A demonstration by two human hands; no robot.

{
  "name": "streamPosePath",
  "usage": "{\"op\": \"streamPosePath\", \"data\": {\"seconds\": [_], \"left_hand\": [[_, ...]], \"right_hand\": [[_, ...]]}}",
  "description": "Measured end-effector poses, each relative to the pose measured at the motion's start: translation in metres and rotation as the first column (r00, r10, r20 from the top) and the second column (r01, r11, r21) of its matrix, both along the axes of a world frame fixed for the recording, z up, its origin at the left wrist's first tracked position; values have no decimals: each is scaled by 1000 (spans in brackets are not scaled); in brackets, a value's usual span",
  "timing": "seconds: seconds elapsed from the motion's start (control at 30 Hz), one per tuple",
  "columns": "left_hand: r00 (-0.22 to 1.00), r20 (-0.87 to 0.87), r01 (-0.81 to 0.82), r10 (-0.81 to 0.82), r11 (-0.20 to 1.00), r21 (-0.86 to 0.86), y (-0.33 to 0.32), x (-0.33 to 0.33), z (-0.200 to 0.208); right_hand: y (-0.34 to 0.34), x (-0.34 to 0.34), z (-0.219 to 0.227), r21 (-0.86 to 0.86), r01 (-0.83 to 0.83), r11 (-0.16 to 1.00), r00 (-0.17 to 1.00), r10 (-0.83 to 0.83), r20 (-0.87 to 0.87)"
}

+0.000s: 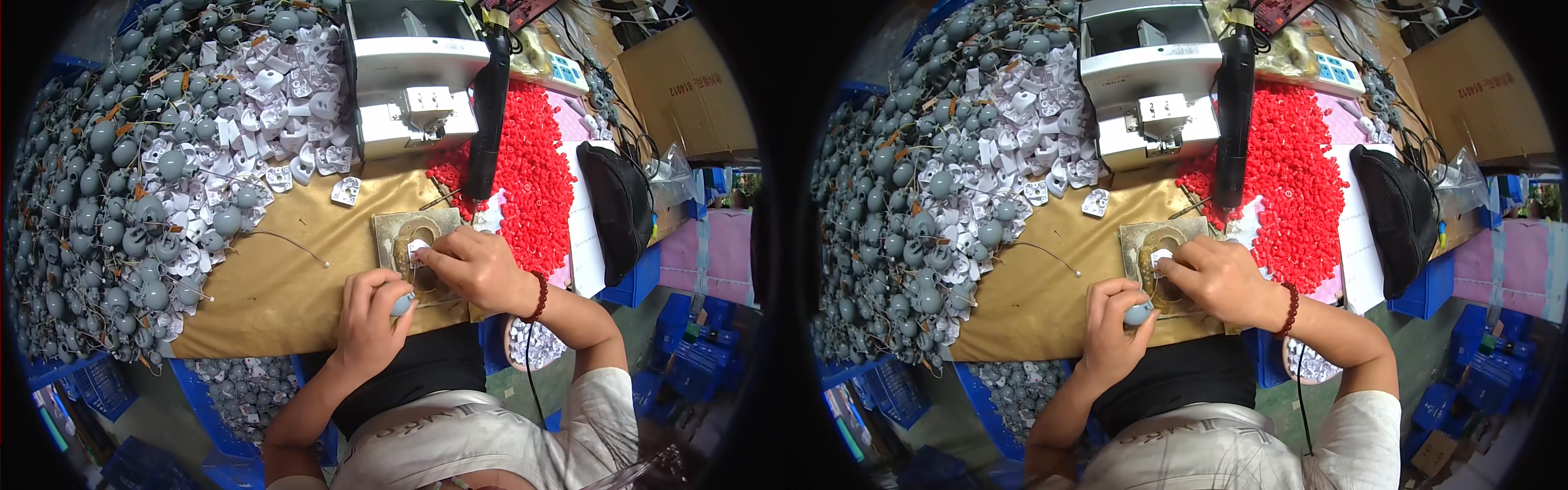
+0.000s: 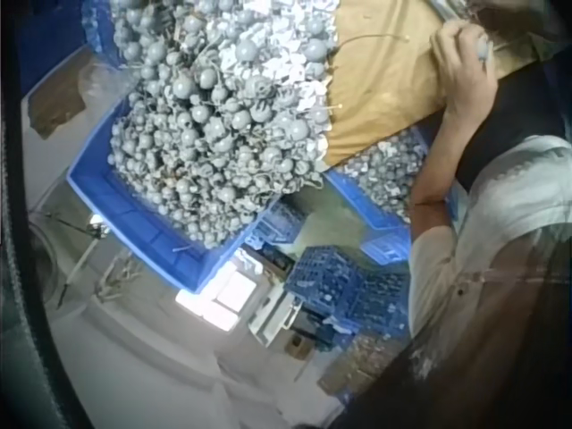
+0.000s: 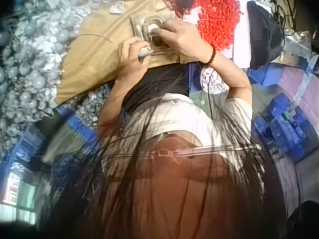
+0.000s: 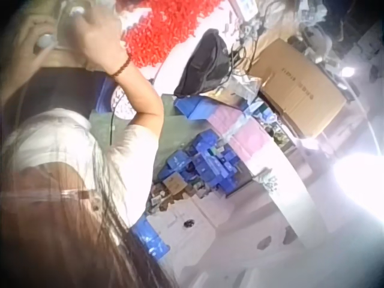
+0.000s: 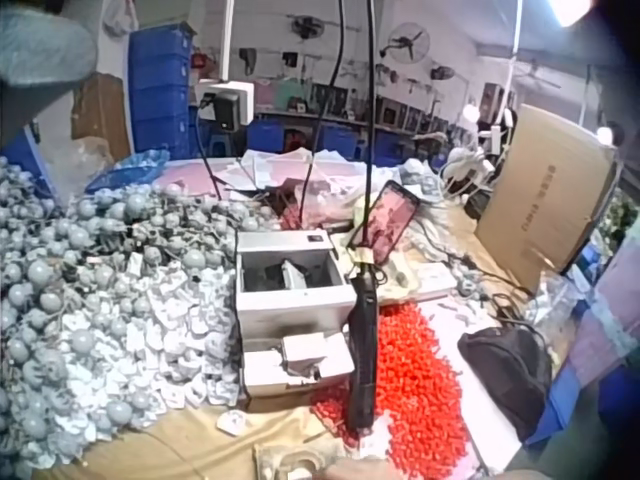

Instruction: Assembling small grey toy parts using an electric screwdriver at a factory workbench.

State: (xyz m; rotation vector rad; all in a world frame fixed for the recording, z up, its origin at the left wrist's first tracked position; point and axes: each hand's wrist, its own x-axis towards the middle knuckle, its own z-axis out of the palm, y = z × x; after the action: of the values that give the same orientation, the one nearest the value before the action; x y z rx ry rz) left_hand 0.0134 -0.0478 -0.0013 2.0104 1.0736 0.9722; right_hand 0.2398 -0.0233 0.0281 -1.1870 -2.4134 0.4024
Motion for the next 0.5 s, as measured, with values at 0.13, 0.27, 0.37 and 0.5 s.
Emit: {"op": "streamPosePath", "data": {"seconds": [0.13,0.27,0.37,0.5], "left_hand": [[999,-31,26,-26,1000,-3,1,2,-3],[999,-32,37,-38,999,-18,4,4,-1],[998,-38,53,-55,998,-36,4,5,0],[996,-74,49,-52,998,-40,5,1,0]], "right_hand": [[0,-1,-5,165,-67,984,990,45,134],[-1,-3,-5,163,-75,984,981,43,190],[-2,-2,-5,120,-84,989,970,53,238],[-6,-6,2,152,-145,978,938,86,336]]}}
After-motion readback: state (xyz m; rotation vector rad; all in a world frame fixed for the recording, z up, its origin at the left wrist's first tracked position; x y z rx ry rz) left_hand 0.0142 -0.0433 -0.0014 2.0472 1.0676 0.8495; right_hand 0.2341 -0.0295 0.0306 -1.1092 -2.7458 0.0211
